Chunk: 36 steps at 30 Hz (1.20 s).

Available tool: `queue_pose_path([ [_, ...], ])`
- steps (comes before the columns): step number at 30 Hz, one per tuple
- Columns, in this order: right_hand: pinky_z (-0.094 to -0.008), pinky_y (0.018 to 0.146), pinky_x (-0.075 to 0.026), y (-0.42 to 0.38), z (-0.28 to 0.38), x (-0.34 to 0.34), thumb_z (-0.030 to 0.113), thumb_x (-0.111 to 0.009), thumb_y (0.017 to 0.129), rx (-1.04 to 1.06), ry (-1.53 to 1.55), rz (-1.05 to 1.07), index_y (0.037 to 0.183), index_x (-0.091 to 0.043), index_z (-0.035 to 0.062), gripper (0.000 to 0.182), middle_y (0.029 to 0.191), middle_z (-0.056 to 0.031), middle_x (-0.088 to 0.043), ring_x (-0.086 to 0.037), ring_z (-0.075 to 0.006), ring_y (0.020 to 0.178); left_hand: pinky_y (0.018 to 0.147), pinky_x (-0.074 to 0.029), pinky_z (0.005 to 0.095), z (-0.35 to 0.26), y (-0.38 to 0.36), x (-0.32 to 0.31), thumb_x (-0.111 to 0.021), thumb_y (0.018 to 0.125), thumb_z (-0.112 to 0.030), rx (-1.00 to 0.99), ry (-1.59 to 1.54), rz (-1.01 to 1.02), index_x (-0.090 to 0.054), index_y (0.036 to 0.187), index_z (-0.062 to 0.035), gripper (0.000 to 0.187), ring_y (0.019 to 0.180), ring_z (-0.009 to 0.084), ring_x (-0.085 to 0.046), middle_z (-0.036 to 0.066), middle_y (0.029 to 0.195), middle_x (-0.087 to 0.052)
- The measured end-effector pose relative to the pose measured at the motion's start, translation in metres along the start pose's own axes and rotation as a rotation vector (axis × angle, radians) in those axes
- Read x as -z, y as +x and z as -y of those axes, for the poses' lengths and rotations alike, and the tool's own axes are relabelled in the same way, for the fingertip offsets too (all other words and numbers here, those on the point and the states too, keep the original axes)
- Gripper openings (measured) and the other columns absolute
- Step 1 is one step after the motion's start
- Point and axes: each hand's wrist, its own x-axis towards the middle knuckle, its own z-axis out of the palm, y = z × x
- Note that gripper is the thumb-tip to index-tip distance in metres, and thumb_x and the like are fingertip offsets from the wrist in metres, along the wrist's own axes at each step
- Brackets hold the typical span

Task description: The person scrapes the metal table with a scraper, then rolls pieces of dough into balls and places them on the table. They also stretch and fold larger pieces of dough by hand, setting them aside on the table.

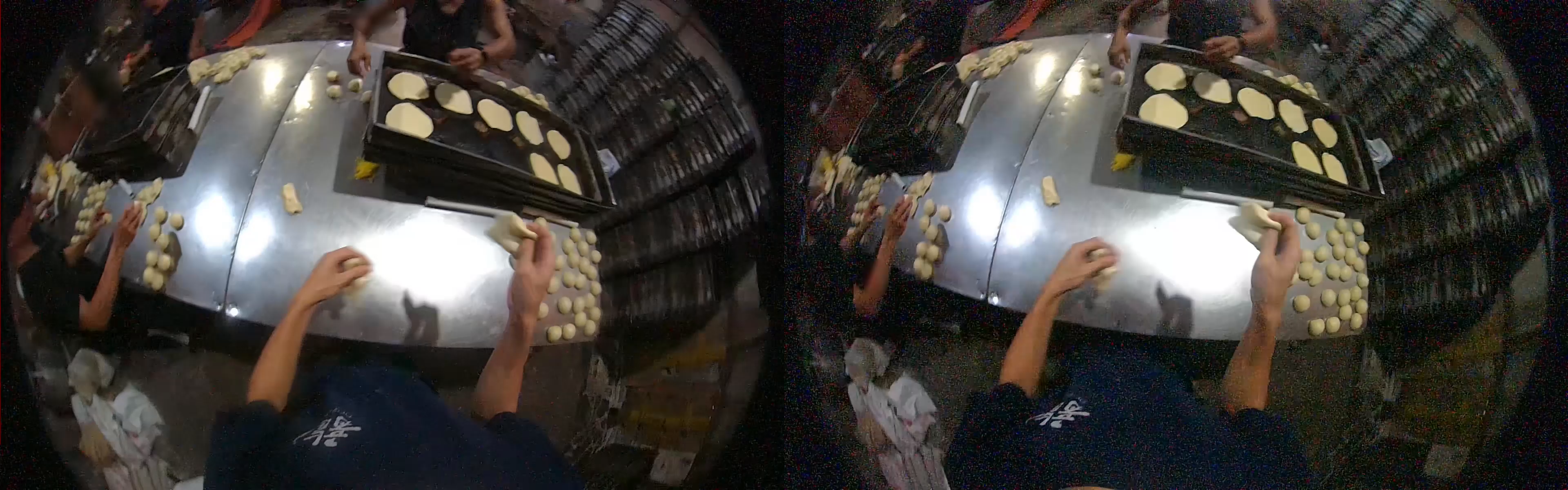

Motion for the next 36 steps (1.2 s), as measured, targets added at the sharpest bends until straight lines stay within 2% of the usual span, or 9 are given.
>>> queue_pose_path([
  [7,-0.0436,0.087,-0.047,-0.134,-0.059,-0.035,0.017,-0.067,0.089,0.661,-0.798,0.386,0.119,-0.054,0.0075,0.035,0.104,-0.0189,-0.055,-0.054,-0.0318,0.101,0.094,-0.038,0.0493,0.121,-0.083,0.104,-0.071,0.088,-0.033,-0.176,0.962,-0.205,-0.054,0.113,-0.0018,0.043,0.107,0.0364,-0.046,0.018,0.112,-0.049],
  [9,-0.0414,0.082,-0.046,-0.164,-0.132,-0.042,0.024,-0.069,0.088,0.269,-0.704,0.748,0.113,-0.059,0.0115,0.030,0.096,-0.0146,-0.056,-0.054,-0.0308,0.095,0.091,-0.038,0.0511,0.131,-0.072,0.126,-0.072,0.083,-0.030,-0.180,1.076,-0.275,-0.058,0.106,-0.0056,0.036,0.103,0.0367,-0.049,0.015,0.108,-0.054],
  [14,-0.0400,0.075,-0.043,-0.134,-0.163,-0.127,0.030,-0.067,0.088,0.425,-0.932,0.542,0.093,-0.059,0.0050,0.027,0.086,-0.0127,-0.054,-0.051,-0.0285,0.083,0.089,-0.040,0.0485,0.123,0.013,0.098,-0.064,0.088,-0.030,-0.167,0.940,-0.686,-0.062,0.095,-0.0033,0.028,0.102,0.0364,-0.051,0.017,0.104,-0.057],
  [17,-0.0477,0.077,-0.040,-0.168,-0.140,-0.173,0.020,-0.069,0.081,0.321,-0.862,0.233,0.084,-0.055,0.0021,0.023,0.083,-0.0166,-0.053,-0.049,-0.0363,0.079,0.084,-0.044,0.0483,0.171,-0.001,0.061,-0.064,0.088,-0.031,-0.351,1.323,-0.178,-0.066,0.088,-0.0050,0.026,0.088,0.0341,-0.058,0.016,0.087,-0.062],
  [22,-0.0468,0.077,-0.044,-0.202,-0.156,-0.107,0.023,-0.061,0.090,0.348,-1.036,0.386,0.092,-0.059,0.0007,0.022,0.090,-0.0169,-0.057,-0.053,-0.0320,0.085,0.090,-0.039,0.0479,0.128,-0.042,0.127,-0.066,0.087,-0.026,-0.389,0.934,-0.047,-0.064,0.093,-0.0068,0.020,0.095,0.0346,-0.053,0.015,0.097,-0.060],
  [27,-0.0436,0.072,-0.043,-0.157,-0.167,-0.148,0.023,-0.062,0.088,0.618,-1.347,0.278,0.089,-0.058,0.0032,0.020,0.088,-0.0139,-0.057,-0.053,-0.0292,0.082,0.085,-0.044,0.0494,0.141,0.036,0.112,-0.067,0.085,-0.033,-0.472,0.961,-0.487,-0.065,0.088,-0.0083,0.025,0.086,0.0339,-0.056,0.013,0.089,-0.062],
  [29,-0.0493,0.076,-0.041,-0.181,-0.151,-0.182,0.012,-0.065,0.081,0.260,-0.924,0.049,0.090,-0.056,0.0018,0.016,0.090,-0.0177,-0.055,-0.051,-0.0359,0.085,0.086,-0.043,0.0497,0.161,0.013,0.082,-0.067,0.084,-0.031,-0.539,1.122,-0.185,-0.065,0.087,-0.0084,0.023,0.084,0.0340,-0.057,0.013,0.085,-0.062],
  [34,-0.0500,0.081,-0.041,-0.201,-0.164,-0.120,0.014,-0.064,0.083,0.398,-1.004,0.178,0.089,-0.056,0.0017,0.016,0.092,-0.0195,-0.055,-0.050,-0.0378,0.086,0.083,-0.043,0.0510,0.166,-0.020,0.165,-0.064,0.086,-0.024,-0.579,0.964,0.067,-0.064,0.083,-0.0077,0.017,0.084,0.0334,-0.056,0.013,0.082,-0.060],
  [36,-0.0497,0.084,-0.040,-0.173,-0.153,-0.119,0.014,-0.061,0.085,0.317,-1.054,0.070,0.088,-0.056,0.0012,0.014,0.092,-0.0195,-0.056,-0.050,-0.0379,0.087,0.084,-0.043,0.0509,0.142,0.009,0.169,-0.067,0.084,-0.019,-0.517,1.055,-0.388,-0.064,0.080,-0.0079,0.012,0.085,0.0332,-0.055,0.012,0.082,-0.060],
])
